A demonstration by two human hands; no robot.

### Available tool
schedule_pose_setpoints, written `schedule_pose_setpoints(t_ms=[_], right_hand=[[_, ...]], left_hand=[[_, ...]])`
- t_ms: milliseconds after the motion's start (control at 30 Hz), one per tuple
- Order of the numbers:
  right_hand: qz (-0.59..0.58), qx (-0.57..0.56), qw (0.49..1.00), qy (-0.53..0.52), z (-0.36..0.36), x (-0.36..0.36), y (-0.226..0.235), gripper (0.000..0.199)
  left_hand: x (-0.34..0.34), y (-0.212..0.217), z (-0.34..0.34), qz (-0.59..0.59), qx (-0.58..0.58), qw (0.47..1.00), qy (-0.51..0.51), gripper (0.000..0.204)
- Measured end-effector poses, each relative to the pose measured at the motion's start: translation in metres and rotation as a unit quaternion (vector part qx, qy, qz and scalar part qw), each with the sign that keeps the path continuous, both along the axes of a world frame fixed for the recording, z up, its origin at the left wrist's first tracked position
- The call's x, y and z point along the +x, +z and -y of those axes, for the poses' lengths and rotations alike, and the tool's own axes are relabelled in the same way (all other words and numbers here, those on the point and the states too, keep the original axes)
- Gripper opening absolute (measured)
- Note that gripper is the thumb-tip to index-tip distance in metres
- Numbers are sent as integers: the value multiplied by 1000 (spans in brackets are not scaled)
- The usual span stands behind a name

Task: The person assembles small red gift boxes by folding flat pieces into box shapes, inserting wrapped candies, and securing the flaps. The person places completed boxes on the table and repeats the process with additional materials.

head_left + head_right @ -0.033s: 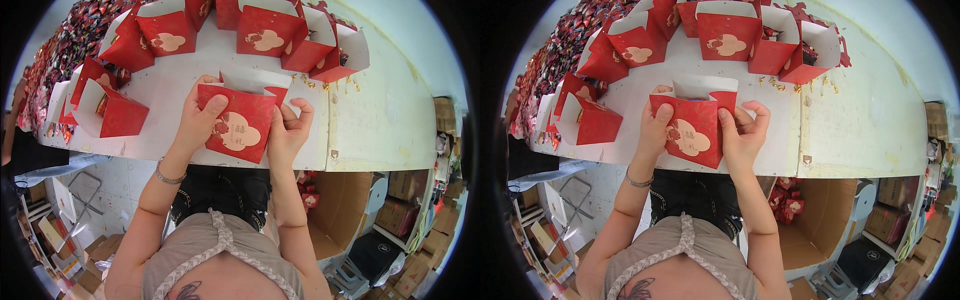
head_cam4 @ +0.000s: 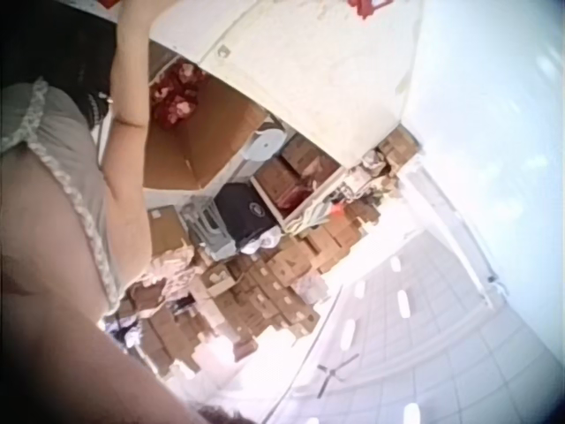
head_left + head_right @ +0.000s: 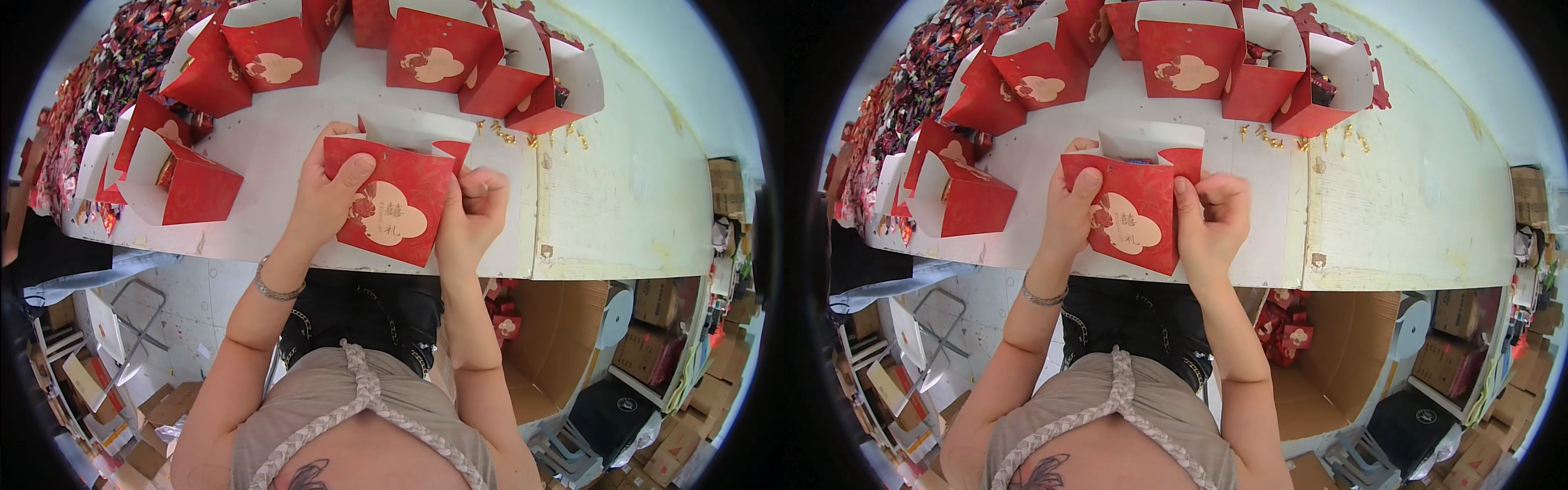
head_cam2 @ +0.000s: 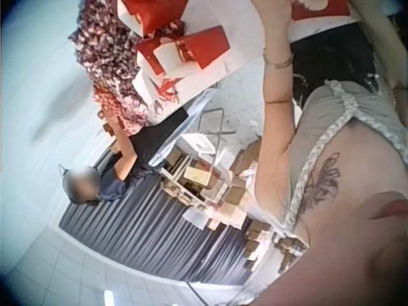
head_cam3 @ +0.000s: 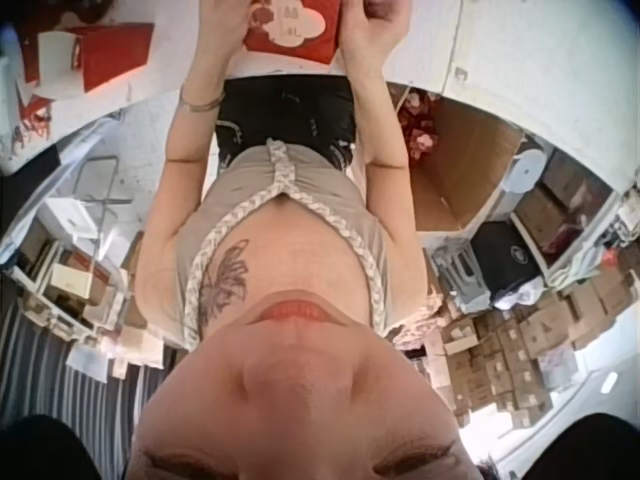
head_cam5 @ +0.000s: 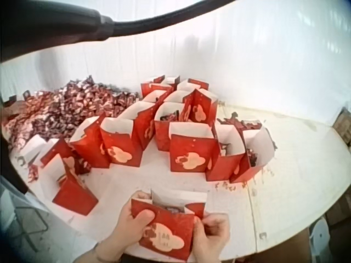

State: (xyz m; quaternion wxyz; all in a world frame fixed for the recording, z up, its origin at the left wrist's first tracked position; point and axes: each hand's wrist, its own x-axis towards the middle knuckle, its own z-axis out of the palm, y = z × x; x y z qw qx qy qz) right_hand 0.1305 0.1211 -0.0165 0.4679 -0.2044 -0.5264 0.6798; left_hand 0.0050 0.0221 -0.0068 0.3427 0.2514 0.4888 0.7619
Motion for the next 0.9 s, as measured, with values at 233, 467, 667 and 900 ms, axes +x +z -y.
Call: schedule_pose_setpoints(t_ms=[233, 467, 667, 900], right_hand=[[-9, 188, 982, 4, -1, 2, 2, 22], [72, 148, 985, -50, 0, 5, -5, 15], [7, 98, 995, -26, -9, -7, -4, 12], [49, 55, 997, -9, -15, -10, 12, 21]], left_hand=[[2, 8, -5, -39, -24, 998, 34, 37], [0, 6, -8, -33, 42, 998, 16, 31], [6, 8, -9, -77, -21, 993, 88, 16], [9, 9, -15, -125, -56, 984, 111, 11]])
